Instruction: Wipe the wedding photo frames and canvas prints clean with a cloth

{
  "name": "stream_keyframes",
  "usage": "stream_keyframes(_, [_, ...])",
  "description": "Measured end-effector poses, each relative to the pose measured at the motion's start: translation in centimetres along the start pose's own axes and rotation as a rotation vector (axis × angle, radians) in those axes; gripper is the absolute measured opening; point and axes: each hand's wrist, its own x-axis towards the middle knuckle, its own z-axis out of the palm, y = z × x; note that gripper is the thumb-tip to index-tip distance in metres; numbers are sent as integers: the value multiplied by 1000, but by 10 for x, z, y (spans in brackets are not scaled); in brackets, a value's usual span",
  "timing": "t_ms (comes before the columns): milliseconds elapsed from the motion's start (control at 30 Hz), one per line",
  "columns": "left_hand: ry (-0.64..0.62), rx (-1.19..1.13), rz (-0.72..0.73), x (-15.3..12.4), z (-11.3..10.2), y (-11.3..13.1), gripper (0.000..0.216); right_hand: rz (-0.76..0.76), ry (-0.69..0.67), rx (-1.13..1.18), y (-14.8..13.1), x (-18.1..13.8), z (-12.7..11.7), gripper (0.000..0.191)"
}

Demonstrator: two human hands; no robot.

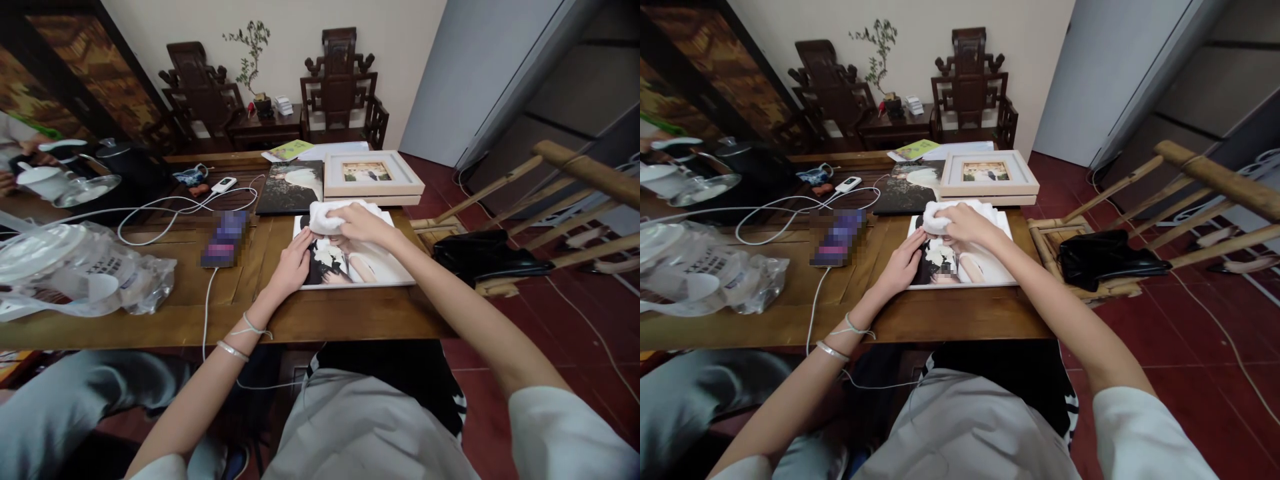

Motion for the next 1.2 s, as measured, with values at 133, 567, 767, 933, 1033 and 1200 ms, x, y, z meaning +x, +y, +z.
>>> stream_keyframes(133, [-2, -9, -9, 0, -1, 1, 53, 32, -24, 19, 0, 0, 1, 34])
stream_keyframes(567, [-14, -12, -63, 0, 0, 5, 54, -117, -157, -120, -59, -136, 35, 57])
stream_keyframes(767, [-2, -14, -46, 0, 1, 1, 53, -43, -31, -88, -18, -82, 18, 47])
stream_keyframes(933, [27, -59, -37, -1, -1, 6, 49, 48, 92, -64, 6, -30, 13, 42])
stream_keyframes(1033, [129, -129, -28, -1, -6, 14, 52, 39, 75, -100, -5, -16, 21, 41])
stream_keyframes(1200, [354, -284, -56, -3, -12, 19, 70, -163, -97, -108, -44, -34, 42, 47])
